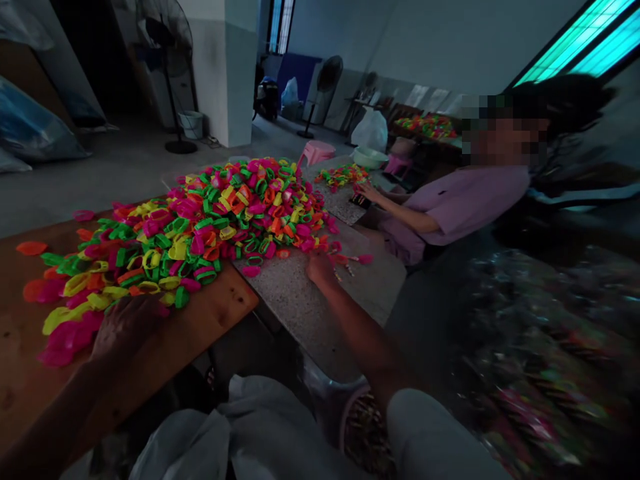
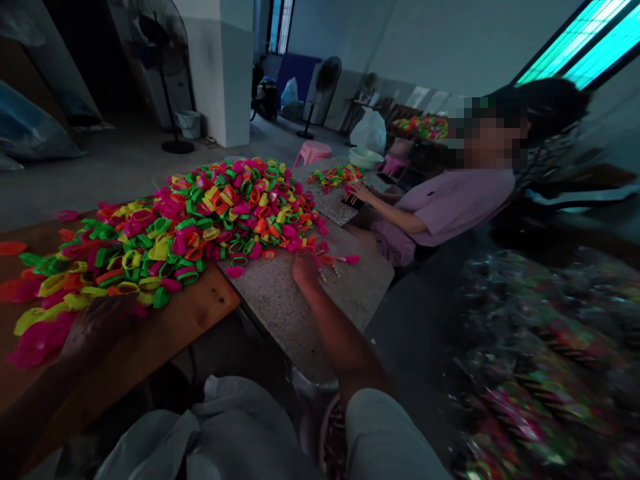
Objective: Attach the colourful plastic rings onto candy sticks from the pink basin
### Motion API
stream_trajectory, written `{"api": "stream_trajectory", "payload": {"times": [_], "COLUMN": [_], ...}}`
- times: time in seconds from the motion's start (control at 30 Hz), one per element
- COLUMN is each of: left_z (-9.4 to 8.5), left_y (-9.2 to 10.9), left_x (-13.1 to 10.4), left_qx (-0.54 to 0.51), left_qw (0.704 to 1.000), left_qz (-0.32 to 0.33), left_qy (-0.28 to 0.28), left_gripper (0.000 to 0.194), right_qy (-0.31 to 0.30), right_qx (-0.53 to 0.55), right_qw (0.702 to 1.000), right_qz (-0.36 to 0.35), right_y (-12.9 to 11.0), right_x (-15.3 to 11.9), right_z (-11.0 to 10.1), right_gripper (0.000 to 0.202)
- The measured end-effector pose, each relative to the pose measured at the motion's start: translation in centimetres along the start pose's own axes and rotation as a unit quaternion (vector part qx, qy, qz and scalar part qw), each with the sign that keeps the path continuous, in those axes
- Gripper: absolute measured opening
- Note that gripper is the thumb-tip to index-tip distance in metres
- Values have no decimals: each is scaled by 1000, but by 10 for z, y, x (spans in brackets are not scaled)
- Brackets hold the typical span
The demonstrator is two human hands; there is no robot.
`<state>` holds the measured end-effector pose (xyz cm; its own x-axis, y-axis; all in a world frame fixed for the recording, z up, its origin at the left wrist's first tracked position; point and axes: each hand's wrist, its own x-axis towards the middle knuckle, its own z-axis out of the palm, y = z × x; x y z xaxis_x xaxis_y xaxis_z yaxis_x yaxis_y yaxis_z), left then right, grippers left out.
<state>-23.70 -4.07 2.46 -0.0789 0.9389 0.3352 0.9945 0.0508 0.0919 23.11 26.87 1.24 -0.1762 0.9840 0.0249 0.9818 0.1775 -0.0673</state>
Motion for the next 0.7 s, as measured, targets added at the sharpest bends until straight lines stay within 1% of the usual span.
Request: {"api": "stream_trajectory", "payload": {"times": [0.07, 0.13, 0.27, 0.33, 0.4, 0.5, 0.53, 0.6, 0.7], "left_z": [-2, -3, -2, -1, -3, -10, -14, -20, -25], "left_y": [4, 6, 5, 4, 4, 8, 10, 17, 31], "left_x": [2, 5, 9, 9, 8, 5, 4, 2, -2], "left_qx": [-6, -16, -19, -15, -17, -42, -56, -93, -167], "left_qw": [1000, 999, 1000, 1000, 1000, 998, 997, 991, 964], "left_qz": [13, 22, 15, 6, 1, -15, -31, -91, -203], "left_qy": [-15, -19, -7, 6, 24, 48, 49, 42, 38], "left_gripper": [43, 46, 42, 37, 30, 23, 23, 25, 31], "right_qy": [-2, -3, -12, -6, 8, 21, 19, 12, 4], "right_qx": [-1, 3, 27, 34, 34, 28, 28, 30, 33], "right_qw": [1000, 1000, 999, 999, 999, 999, 999, 999, 999], "right_qz": [16, 16, -33, -39, -13, 33, 39, 33, 14], "right_y": [-1, -6, -16, -18, -16, -6, -3, 2, 3], "right_x": [0, -2, -13, -18, -19, -17, -17, -15, -13], "right_z": [1, 2, 8, 10, 10, 9, 8, 8, 8], "right_gripper": [43, 42, 35, 36, 41, 44, 44, 43, 40]}}
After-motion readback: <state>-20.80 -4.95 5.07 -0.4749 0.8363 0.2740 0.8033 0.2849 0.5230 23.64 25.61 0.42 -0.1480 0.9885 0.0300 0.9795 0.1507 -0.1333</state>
